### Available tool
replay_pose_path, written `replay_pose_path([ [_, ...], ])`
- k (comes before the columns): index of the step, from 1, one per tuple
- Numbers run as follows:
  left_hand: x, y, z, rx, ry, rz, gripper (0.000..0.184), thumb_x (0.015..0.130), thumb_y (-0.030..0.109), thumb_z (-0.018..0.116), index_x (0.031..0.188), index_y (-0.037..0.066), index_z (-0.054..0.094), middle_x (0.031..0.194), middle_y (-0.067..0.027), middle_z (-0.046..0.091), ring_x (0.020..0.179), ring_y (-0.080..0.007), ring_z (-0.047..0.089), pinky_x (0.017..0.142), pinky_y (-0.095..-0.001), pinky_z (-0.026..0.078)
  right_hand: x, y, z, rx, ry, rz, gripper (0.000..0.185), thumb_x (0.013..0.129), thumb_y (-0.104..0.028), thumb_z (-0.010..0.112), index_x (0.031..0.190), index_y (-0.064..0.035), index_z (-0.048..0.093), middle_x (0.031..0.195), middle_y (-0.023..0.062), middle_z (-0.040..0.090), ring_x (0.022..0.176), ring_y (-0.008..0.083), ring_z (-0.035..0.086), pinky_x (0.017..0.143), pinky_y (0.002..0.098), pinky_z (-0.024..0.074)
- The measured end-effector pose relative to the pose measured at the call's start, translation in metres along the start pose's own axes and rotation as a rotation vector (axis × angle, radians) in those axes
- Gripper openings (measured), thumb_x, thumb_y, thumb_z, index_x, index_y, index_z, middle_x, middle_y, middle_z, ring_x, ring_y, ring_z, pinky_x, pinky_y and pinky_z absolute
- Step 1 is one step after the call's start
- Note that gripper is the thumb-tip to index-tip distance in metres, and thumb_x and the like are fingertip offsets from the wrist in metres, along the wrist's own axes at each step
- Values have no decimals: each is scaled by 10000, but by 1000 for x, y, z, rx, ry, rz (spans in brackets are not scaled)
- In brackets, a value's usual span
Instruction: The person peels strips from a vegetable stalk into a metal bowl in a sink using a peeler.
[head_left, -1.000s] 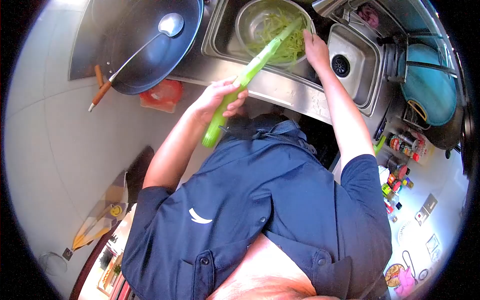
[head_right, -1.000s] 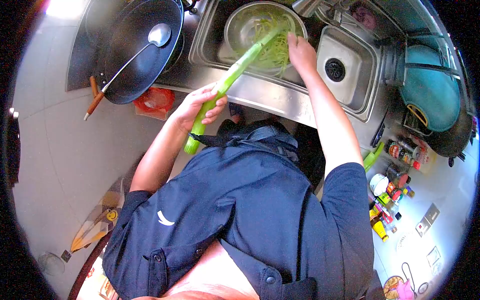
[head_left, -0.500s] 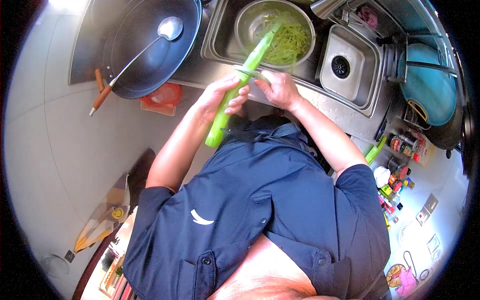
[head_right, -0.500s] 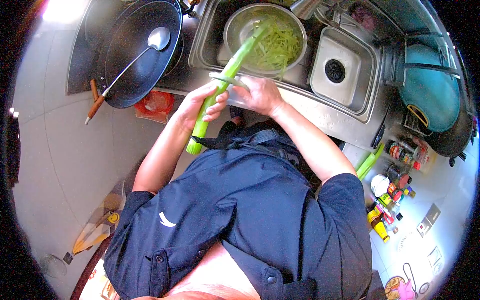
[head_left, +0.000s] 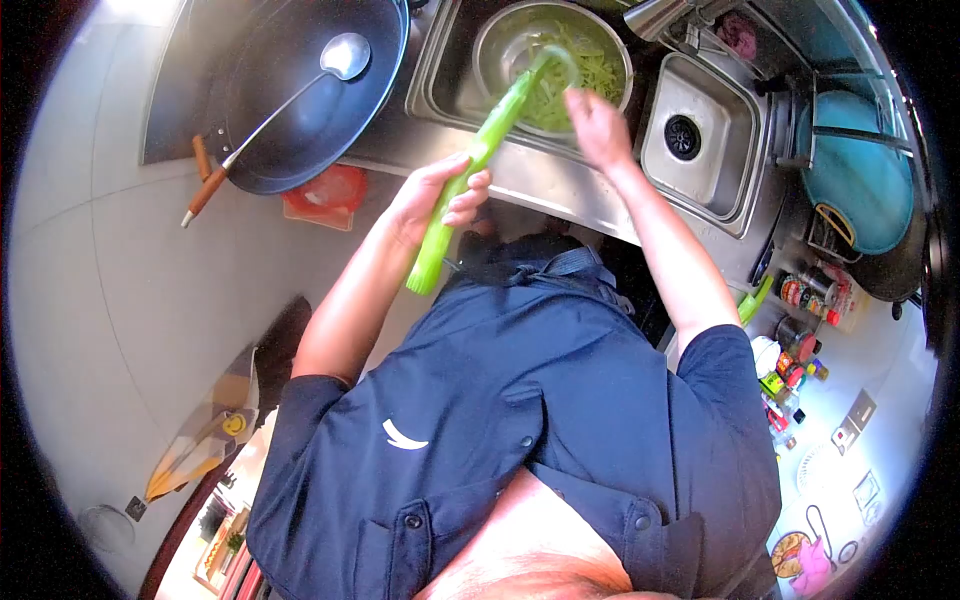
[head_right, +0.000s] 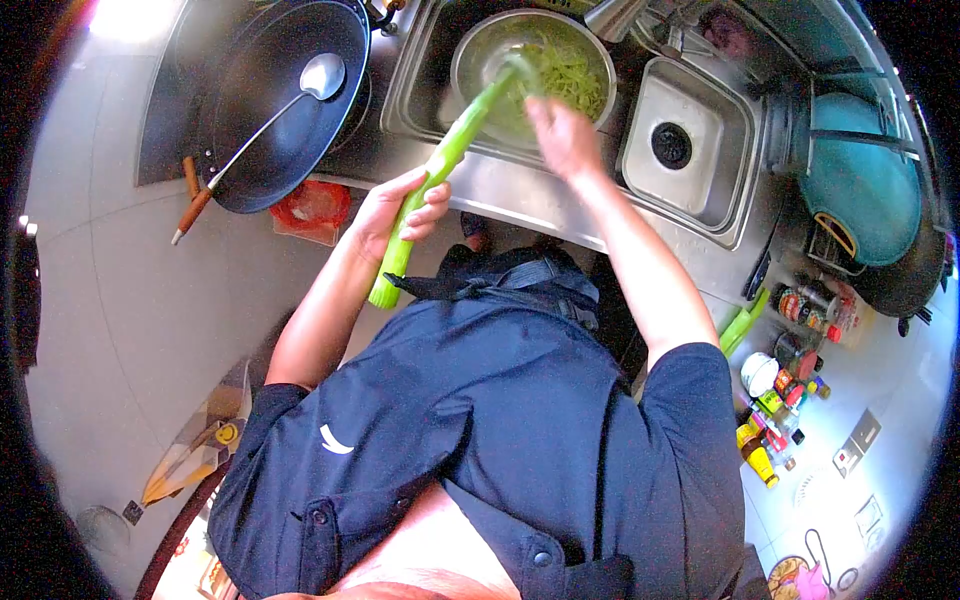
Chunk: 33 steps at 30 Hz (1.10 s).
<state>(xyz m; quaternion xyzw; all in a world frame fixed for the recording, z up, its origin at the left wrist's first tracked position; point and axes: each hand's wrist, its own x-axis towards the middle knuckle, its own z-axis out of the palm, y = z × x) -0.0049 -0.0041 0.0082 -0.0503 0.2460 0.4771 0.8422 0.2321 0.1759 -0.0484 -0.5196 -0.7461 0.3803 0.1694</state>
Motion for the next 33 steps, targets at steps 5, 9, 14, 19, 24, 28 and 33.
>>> replay_pose_path([
  [5,8,-1,4,-3,-32,-16,292,1033,255,560,1265,100,470,896,-39,509,593,-82,441,399,-207,374,-58,-43,28,147,-132,-380,461,1016,-497,541,1248,-119,666,938,219,716,898,436,688,757,496,544],
  [9,1,-4,10,72,-30,-25,343,1033,251,567,1313,91,449,883,-47,503,570,-85,441,391,-208,383,-53,-36,21,86,-127,-408,460,1007,-522,541,1148,-107,677,931,216,716,893,435,686,750,495,542],
  [14,-11,-5,6,209,-43,-13,373,1025,247,587,1335,98,442,876,-52,493,549,-85,452,372,-210,383,19,29,2,-147,-248,147,733,1042,-653,290,1205,-59,688,1090,209,731,1049,370,696,930,481,525],
  [19,-19,-10,-3,240,36,-58,392,1016,261,603,1339,108,443,867,-50,493,543,-86,461,367,-205,375,51,51,-33,-293,-2,244,682,1036,-579,358,1098,10,697,1085,271,706,1048,462,666,940,537,498],
  [24,-7,-4,0,137,22,-19,337,1038,263,557,1319,112,450,896,-47,493,572,-87,442,389,-207,391,45,39,-31,-193,102,194,696,1032,-614,367,1077,2,688,1043,265,715,1014,445,678,886,543,502],
  [28,3,2,6,155,40,16,322,1039,260,560,1306,106,466,896,-43,504,579,-85,453,409,-211,400,3,-1,-12,-87,-148,-25,679,1016,-676,379,1086,-63,664,870,214,721,825,393,715,722,498,541],
  [33,12,2,22,598,229,90,214,1043,256,561,1181,94,537,909,-36,564,599,-74,479,447,-219,420,-48,-52,7,38,-133,-461,437,1003,-531,535,1062,-121,673,868,209,717,825,429,699,706,537,536],
])
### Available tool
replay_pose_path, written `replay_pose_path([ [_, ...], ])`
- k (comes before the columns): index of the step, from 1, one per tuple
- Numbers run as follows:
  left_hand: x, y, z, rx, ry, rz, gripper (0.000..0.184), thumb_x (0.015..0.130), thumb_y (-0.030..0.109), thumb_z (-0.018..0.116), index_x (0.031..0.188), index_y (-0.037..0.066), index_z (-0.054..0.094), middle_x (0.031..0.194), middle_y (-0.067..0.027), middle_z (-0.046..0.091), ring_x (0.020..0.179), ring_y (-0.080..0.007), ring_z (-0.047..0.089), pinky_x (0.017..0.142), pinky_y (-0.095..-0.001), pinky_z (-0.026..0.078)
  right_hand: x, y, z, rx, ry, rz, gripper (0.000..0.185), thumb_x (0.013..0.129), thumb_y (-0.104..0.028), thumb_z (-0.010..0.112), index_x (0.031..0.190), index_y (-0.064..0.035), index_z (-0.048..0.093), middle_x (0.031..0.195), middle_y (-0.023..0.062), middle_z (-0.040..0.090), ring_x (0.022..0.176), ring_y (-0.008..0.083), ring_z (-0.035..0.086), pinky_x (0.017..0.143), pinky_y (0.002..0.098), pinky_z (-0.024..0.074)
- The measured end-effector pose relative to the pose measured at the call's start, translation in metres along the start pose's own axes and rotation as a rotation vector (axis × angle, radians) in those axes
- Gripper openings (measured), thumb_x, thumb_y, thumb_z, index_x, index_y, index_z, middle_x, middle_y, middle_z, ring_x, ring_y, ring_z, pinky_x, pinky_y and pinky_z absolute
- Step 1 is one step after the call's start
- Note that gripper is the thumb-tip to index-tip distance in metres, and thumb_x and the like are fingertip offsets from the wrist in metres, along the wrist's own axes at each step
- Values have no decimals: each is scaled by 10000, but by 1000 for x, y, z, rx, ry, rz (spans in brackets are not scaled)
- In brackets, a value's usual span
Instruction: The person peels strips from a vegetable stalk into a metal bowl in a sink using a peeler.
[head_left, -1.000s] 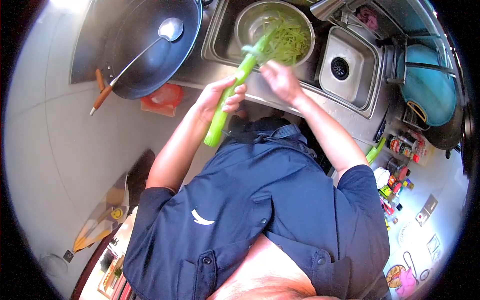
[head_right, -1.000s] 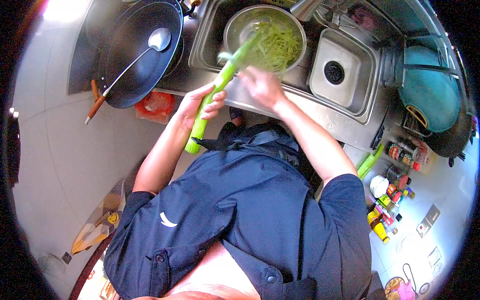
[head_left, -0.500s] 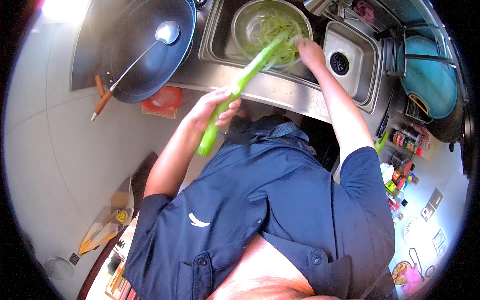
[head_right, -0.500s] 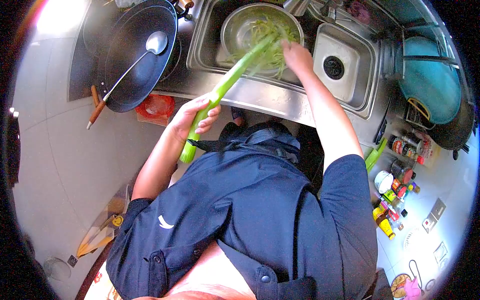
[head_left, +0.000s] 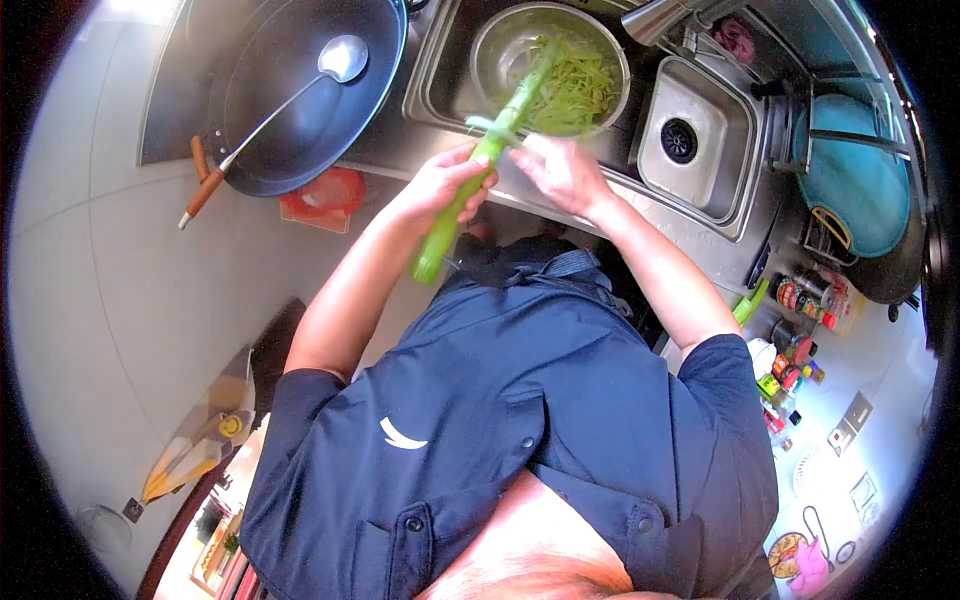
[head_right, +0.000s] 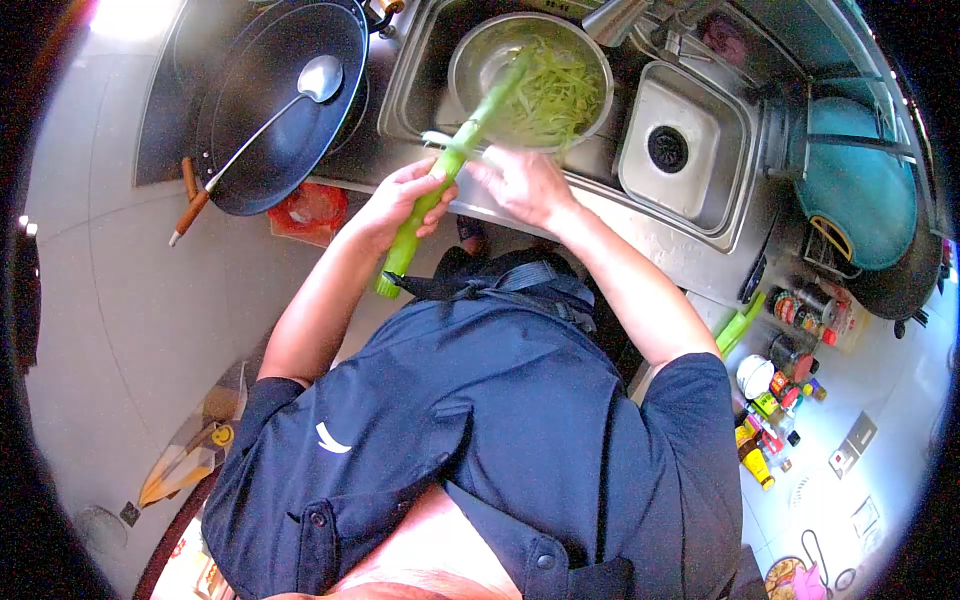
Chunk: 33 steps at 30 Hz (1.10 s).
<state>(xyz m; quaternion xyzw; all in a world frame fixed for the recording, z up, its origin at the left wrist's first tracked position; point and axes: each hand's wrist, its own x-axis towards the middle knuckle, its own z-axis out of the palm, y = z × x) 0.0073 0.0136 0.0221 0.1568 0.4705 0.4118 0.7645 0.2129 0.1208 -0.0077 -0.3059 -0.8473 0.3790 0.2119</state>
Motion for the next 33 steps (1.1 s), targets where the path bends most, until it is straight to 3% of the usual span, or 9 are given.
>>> replay_pose_path([
  [8,-12,-3,-6,149,-82,-14,260,1024,306,603,1174,97,563,894,-8,571,571,-64,498,448,-212,422,7,29,-11,-102,-275,373,521,1023,-572,464,1080,-111,699,965,223,728,942,403,708,778,493,550],
  [11,-21,-9,-11,143,-74,-13,283,1017,315,617,1194,101,563,882,4,563,561,-58,495,443,-207,410,25,118,-18,-106,-210,818,647,1052,-594,337,1265,-96,690,1174,226,708,1073,375,694,960,487,518],
  [14,-26,-12,-19,151,-99,-46,305,1015,322,622,1219,104,561,873,16,553,561,-51,492,448,-198,403,31,167,-42,-347,9,742,710,1044,-584,324,1174,6,697,1166,291,683,1115,448,658,987,530,492],
  [17,-25,-15,-16,170,-109,-48,344,1011,334,627,1259,107,553,868,25,547,567,-47,492,458,-191,403,38,152,-56,-260,94,739,698,1018,-607,422,1176,24,674,1097,256,724,941,356,712,832,469,543],
  [20,-21,-11,-6,245,-76,-34,380,1010,334,625,1305,110,542,865,29,545,581,-48,495,466,-191,408,36,101,-36,556,288,935,658,941,-608,642,1265,-37,604,885,69,720,639,69,487,533,228,400],
  [25,-17,-7,6,614,-6,55,434,1031,327,582,1399,107,511,900,11,583,608,-66,514,489,-209,439,43,83,-7,979,341,927,457,923,-480,739,1158,-99,647,886,-35,684,637,37,426,518,195,362],
  [27,-12,-12,-1,449,-10,1,481,1046,341,555,1446,85,480,946,-28,624,628,-94,559,505,-233,479,47,69,-12,1112,357,869,279,975,-376,703,1097,-127,670,985,-25,735,607,12,407,507,177,350],
  [30,-4,-15,-13,193,-199,-113,524,1049,366,546,1464,57,459,999,-63,646,652,-118,602,514,-250,508,48,72,-19,1241,296,755,447,927,-353,762,1247,-88,599,1081,31,752,547,-10,437,475,141,352],
  [33,0,-15,-10,88,-258,-100,511,1034,352,583,1428,43,482,944,-53,625,650,-109,609,496,-239,503,51,67,-24,1228,295,734,324,972,-363,698,1158,-106,631,1059,23,743,558,8,424,495,169,357],
])
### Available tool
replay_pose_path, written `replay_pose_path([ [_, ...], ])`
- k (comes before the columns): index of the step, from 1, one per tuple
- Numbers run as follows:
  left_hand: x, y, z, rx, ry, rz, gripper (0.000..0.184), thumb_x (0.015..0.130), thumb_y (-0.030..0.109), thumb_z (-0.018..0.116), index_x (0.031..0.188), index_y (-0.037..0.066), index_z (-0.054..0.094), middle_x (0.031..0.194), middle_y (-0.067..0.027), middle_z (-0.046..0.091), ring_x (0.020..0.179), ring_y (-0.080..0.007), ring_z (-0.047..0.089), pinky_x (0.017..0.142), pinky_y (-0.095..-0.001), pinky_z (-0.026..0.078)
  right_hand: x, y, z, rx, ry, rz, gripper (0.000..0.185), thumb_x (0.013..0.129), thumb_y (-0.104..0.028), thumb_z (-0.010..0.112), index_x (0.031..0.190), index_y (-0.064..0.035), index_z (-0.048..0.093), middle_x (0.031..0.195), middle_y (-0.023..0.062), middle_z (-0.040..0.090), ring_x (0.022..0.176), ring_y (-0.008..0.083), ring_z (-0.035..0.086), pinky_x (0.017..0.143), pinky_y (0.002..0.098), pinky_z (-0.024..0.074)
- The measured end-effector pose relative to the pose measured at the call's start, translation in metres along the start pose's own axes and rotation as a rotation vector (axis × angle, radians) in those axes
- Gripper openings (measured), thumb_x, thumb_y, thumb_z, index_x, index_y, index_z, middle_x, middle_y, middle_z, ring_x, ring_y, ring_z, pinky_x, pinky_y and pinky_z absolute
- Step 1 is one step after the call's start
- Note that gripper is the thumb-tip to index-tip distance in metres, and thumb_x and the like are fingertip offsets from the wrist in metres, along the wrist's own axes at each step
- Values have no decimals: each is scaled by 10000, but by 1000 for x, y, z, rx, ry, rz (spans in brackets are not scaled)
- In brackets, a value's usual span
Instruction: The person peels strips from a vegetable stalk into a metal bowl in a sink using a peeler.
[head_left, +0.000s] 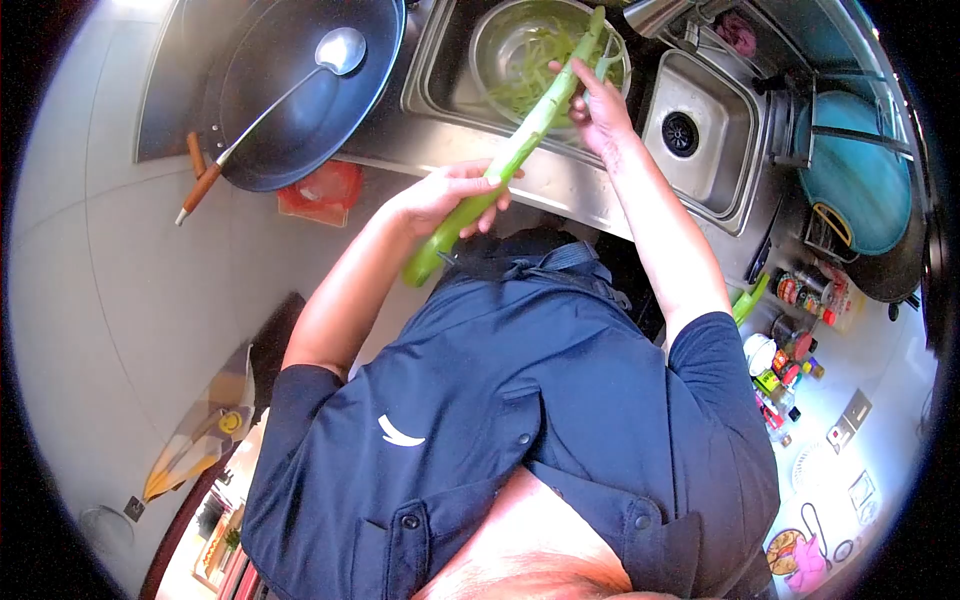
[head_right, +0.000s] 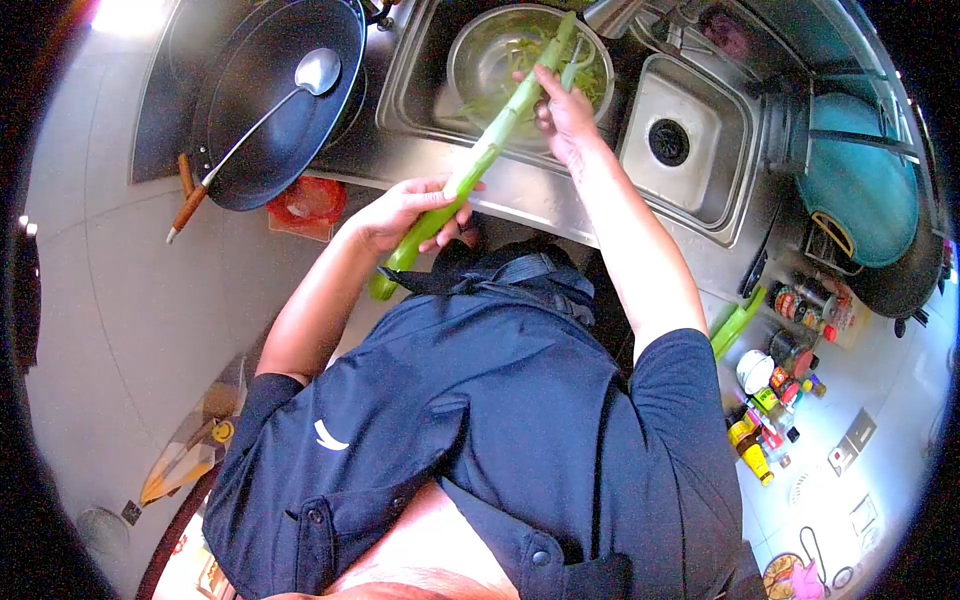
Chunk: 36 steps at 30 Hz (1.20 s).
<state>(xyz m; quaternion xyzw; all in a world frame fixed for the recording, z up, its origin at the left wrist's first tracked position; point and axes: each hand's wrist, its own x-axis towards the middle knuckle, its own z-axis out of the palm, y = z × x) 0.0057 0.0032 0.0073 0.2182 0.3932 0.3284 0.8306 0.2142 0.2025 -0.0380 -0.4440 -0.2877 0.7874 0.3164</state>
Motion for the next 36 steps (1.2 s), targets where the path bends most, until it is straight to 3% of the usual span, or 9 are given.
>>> replay_pose_path([
  [4,2,3,9,21,105,120,466,1010,364,627,1332,41,534,865,-18,590,600,-78,560,472,-218,466,-7,4,-4,-466,328,-97,352,1044,-447,563,1012,-106,645,850,6,708,574,57,501,527,220,395],
  [8,8,-1,4,249,223,128,372,1008,371,628,1187,52,561,853,-5,576,570,-68,520,466,-215,444,-22,37,-31,-869,148,-252,487,1054,-537,482,1053,-93,680,688,20,637,612,119,604,614,330,495],
  [13,12,8,8,191,295,212,293,1019,350,612,1071,67,554,790,8,551,551,-67,504,453,-221,418,-89,41,20,-1071,-250,-428,401,1029,-445,547,1106,-72,672,967,212,701,946,439,668,788,481,530],
  [15,13,10,6,190,283,199,294,1021,349,609,1079,65,554,778,13,549,546,-68,500,449,-222,411,-94,45,30,-1088,-298,-640,348,1022,-410,569,1088,-86,677,965,208,703,923,437,672,766,496,523],
  [21,6,7,7,209,278,128,292,1023,336,609,1142,75,557,759,30,532,530,-62,472,446,-213,392,-89,37,25,-1281,-314,-632,367,1008,-445,575,1020,-90,667,925,205,706,904,430,682,747,513,534],
  [25,4,11,5,190,344,188,268,1024,323,609,1157,96,561,750,45,515,526,-52,452,449,-204,386,-30,48,-8,-1428,-128,-364,665,1026,-666,343,1180,-119,689,946,217,728,909,404,712,797,506,551],
  [28,-6,9,-6,198,304,118,343,1012,335,624,1245,92,561,806,34,538,556,-49,472,444,-208,389,25,21,-54,-1501,130,-56,696,1054,-629,287,1284,-95,669,1154,215,717,1062,363,696,949,474,529],
  [33,-10,3,-5,191,304,60,429,994,345,648,1319,85,546,877,14,556,578,-51,489,440,-211,395,26,-26,-57,-1513,365,-243,707,1047,-626,316,1132,-38,699,1063,239,729,999,394,706,878,486,539],
  [36,3,7,0,134,286,160,417,995,335,645,1313,87,541,882,12,555,562,-52,486,441,-210,400,6,-13,-29,-1332,227,-376,740,1038,-659,310,1121,-27,685,1038,227,734,949,386,713,825,488,545],
])
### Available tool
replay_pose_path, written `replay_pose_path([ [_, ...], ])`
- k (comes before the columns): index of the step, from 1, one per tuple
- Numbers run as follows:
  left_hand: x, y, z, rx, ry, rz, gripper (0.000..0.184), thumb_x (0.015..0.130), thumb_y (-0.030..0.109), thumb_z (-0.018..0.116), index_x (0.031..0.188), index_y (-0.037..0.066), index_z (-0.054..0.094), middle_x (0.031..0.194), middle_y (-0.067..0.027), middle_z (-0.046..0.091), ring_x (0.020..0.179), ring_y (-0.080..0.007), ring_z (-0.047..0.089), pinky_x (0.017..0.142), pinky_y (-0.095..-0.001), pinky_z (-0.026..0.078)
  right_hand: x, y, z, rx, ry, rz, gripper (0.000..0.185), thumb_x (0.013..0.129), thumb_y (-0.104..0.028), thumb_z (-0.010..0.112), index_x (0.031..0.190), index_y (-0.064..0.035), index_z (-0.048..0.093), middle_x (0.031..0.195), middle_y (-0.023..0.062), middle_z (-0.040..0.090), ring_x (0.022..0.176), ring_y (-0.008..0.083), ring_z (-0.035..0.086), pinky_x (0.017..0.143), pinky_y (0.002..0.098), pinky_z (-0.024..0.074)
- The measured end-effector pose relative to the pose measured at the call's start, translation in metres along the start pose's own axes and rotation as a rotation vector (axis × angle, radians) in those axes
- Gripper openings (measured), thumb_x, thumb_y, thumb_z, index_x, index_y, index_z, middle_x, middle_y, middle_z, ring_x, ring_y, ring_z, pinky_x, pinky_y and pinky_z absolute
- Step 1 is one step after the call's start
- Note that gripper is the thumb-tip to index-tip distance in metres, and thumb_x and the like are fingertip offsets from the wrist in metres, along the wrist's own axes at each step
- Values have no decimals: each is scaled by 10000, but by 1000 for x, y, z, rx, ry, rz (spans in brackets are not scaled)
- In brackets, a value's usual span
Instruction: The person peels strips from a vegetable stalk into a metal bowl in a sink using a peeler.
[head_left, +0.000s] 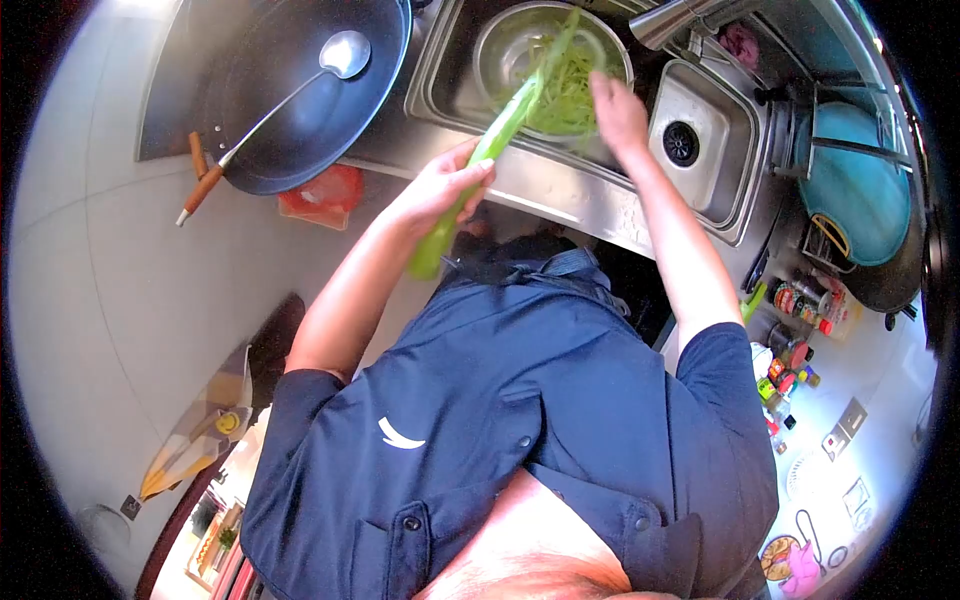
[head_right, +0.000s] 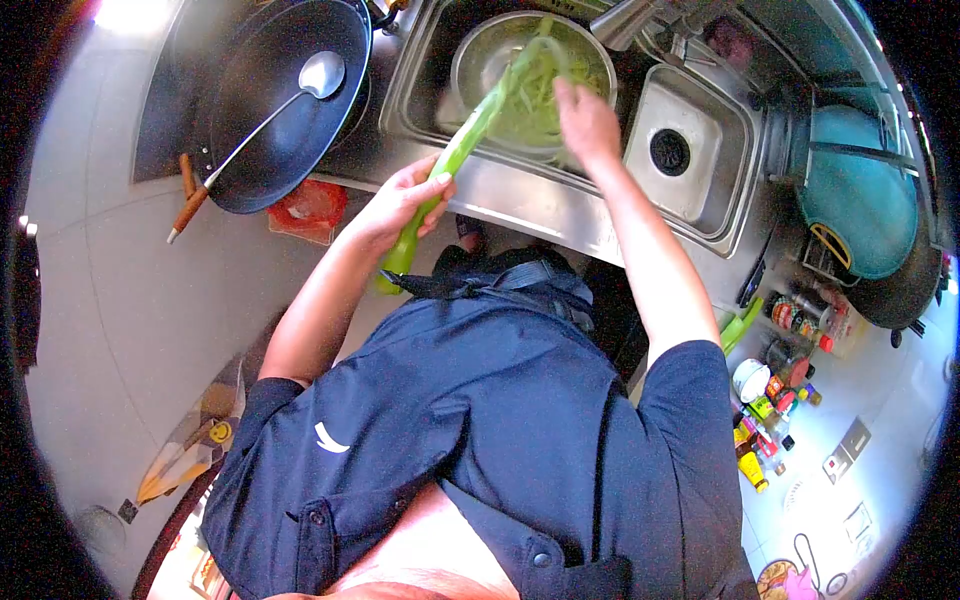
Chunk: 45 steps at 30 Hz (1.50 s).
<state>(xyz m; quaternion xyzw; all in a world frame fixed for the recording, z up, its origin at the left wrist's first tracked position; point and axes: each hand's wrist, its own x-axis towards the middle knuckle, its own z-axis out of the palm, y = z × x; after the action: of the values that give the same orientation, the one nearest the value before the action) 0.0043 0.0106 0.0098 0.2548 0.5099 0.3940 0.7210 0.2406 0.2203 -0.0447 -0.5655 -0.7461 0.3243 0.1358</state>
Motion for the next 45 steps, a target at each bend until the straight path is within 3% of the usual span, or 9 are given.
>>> replay_pose_path([
  [3,8,2,2,-31,27,0,416,1008,318,626,1342,93,522,882,6,555,565,-55,495,439,-211,405,-43,-21,35,127,-50,-216,754,1000,-720,352,1138,-55,679,931,210,734,880,382,719,764,503,542],
  [7,11,4,-1,-253,-40,-77,338,1033,301,588,1304,114,511,893,-6,533,564,-64,480,425,-212,396,-84,-54,44,222,-110,-483,437,1013,-498,550,1082,-84,675,882,219,700,832,451,672,702,518,523],
  [17,-1,8,3,-408,-134,-113,352,1045,309,572,1337,149,460,895,-17,495,550,-65,447,401,-205,375,-79,-41,39,181,-90,-525,429,1014,-500,531,1075,-100,675,881,213,707,838,457,676,704,522,535],
  [21,-6,7,-3,-376,-101,-120,364,1042,298,575,1355,155,455,885,-17,491,549,-68,446,397,-206,377,-6,17,59,-45,-299,130,588,1042,-592,357,1192,-133,693,1051,241,712,992,449,675,891,549,515],
  [25,-11,-2,-12,-435,-156,-154,344,1039,283,574,1338,154,461,884,-17,495,553,-70,442,399,-204,376,30,46,28,-196,-124,202,673,1042,-586,320,1193,-36,676,1140,264,693,1069,453,656,955,525,501],
  [32,5,-4,-6,-603,-110,-143,289,1048,266,548,1294,140,463,901,-22,500,566,-70,426,398,-199,366,-20,-1,29,145,-103,83,686,1031,-643,358,975,-35,670,884,236,701,873,404,692,786,490,519],
  [36,8,2,-3,-632,-126,-141,260,1048,264,548,1258,136,465,899,-24,502,562,-71,429,397,-198,361,-85,-44,44,264,-189,-351,399,1018,-492,542,993,-113,662,823,186,683,791,419,677,658,504,515],
  [42,-1,7,2,-580,-164,-121,269,1047,258,549,1277,146,464,884,-25,495,557,-69,433,393,-197,353,-99,-48,54,190,-36,-585,391,1007,-483,550,997,-109,661,853,187,709,796,423,688,689,518,544],
  [45,-6,12,3,-575,-200,-127,287,1046,251,553,1301,156,463,879,-18,488,561,-67,427,397,-192,347,-69,-21,54,29,-99,-365,418,1004,-513,533,994,-114,657,854,192,710,812,423,689,706,528,549],
])
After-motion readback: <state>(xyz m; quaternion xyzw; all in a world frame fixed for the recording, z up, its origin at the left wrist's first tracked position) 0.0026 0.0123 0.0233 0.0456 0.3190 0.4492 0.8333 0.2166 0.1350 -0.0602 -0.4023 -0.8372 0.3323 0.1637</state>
